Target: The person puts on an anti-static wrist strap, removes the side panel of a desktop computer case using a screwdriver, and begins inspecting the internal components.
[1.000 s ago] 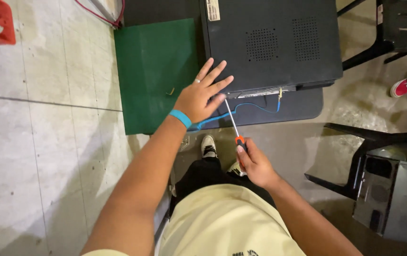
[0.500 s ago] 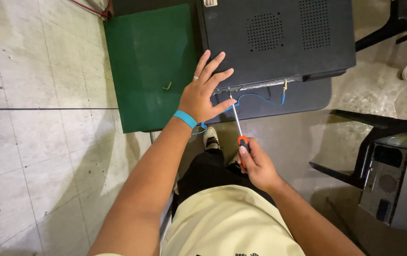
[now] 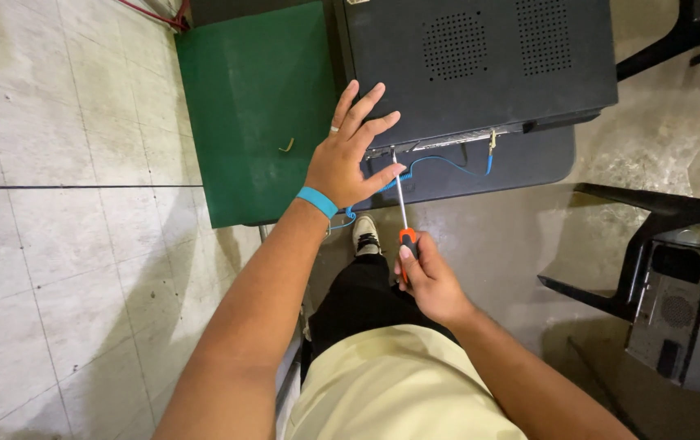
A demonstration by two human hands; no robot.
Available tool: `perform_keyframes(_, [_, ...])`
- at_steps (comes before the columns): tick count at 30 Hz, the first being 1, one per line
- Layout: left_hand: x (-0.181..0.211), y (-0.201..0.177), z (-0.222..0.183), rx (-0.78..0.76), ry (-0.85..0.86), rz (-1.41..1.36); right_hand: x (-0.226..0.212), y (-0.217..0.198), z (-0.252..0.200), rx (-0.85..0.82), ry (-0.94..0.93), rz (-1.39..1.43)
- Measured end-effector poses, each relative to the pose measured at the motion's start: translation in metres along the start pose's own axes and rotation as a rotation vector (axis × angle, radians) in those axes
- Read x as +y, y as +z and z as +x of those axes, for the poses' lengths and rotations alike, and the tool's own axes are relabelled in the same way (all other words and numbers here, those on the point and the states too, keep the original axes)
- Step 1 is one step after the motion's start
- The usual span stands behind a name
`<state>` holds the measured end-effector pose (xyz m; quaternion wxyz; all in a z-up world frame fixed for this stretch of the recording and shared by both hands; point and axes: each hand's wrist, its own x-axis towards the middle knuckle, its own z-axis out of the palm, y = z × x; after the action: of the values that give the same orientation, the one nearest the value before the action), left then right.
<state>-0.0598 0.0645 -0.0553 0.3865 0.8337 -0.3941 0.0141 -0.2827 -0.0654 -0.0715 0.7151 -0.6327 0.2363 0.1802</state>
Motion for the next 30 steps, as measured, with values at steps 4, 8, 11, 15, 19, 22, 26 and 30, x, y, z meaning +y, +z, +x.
perform_keyframes(4, [-0.007,0.004,-0.001,0.002,-0.003,0.010,-0.008,0.017,-0.017,0.146,0.086,0.077])
perform_keyframes(8, [0.007,-0.004,0.001,-0.021,-0.042,-0.059,-0.039,0.033,-0.037,0.357,0.269,0.434])
perform_keyframes(11, [0.011,-0.005,0.001,-0.032,-0.069,-0.100,-0.035,0.037,-0.036,0.425,0.260,0.598])
perform_keyframes(15, [0.012,-0.003,-0.001,-0.020,-0.089,-0.130,-0.015,0.040,-0.033,0.423,0.024,0.511])
perform_keyframes(19, [0.011,-0.002,-0.001,-0.005,-0.079,-0.131,-0.010,0.049,-0.029,0.464,-0.047,0.415])
perform_keyframes(22, [0.011,-0.001,-0.001,-0.008,-0.086,-0.137,-0.015,0.043,-0.030,0.375,-0.040,0.403])
perform_keyframes(26, [0.010,0.001,-0.001,0.017,-0.070,-0.134,0.001,0.023,-0.025,-0.378,0.260,1.468])
perform_keyframes(30, [0.010,0.003,-0.003,0.022,-0.076,-0.135,0.004,0.020,-0.023,-0.442,0.281,1.503])
